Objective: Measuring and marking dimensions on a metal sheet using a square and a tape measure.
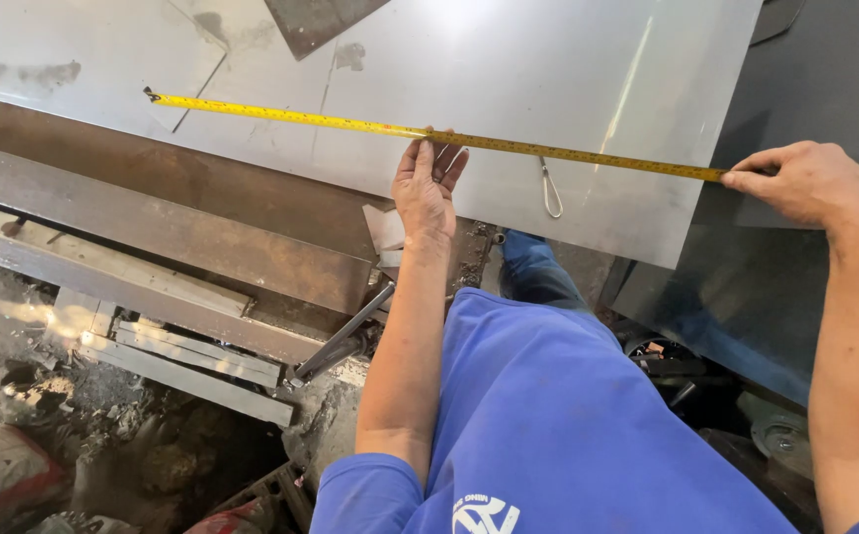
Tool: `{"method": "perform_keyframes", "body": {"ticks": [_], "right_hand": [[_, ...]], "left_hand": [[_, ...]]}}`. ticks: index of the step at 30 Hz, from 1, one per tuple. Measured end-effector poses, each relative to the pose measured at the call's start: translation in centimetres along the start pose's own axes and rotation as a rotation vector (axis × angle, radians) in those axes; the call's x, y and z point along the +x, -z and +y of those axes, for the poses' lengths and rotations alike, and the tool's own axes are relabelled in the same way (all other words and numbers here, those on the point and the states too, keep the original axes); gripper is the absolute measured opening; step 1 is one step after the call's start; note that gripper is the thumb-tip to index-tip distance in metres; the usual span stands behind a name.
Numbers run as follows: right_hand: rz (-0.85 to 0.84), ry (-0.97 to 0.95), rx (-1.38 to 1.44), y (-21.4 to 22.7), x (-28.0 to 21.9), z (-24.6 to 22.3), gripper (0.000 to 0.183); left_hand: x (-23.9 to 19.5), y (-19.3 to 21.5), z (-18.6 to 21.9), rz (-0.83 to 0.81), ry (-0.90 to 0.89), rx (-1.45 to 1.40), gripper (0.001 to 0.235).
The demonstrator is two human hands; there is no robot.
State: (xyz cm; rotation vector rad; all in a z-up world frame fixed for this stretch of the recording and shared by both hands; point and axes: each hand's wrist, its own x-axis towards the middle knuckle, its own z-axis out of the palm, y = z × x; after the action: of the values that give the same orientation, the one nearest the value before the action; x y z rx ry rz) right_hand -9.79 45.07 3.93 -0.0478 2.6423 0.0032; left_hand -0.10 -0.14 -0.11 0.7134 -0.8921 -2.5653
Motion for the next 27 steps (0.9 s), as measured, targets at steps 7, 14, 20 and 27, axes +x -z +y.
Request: {"method": "perform_keyframes", "body": {"ticks": [7, 14, 20, 27], "right_hand": [[-0.003, 0.072, 0.021, 0.9, 0.3, -1.0, 0.042], [-0.046, 0.102, 0.139, 4.9, -2.4, -4.2, 0.040], [-0.075, 0.065, 0.136, 6.3, -3.1, -5.4, 0.034], [-0.098, 0.024, 0.138, 6.8, -3.7, -5.9, 0.035]], "left_hand": [[1.2, 2.2, 0.1, -0.008, -0.059, 0.007, 0.019], [1.0, 1.8, 1.9, 0.036, -0.028, 0.023, 0.018], [0.9, 1.5, 2.3, 0.105, -0.009, 0.071, 0.021], [1.3, 1.9, 1.9, 0.131, -0.001, 0.100, 0.023]]}}
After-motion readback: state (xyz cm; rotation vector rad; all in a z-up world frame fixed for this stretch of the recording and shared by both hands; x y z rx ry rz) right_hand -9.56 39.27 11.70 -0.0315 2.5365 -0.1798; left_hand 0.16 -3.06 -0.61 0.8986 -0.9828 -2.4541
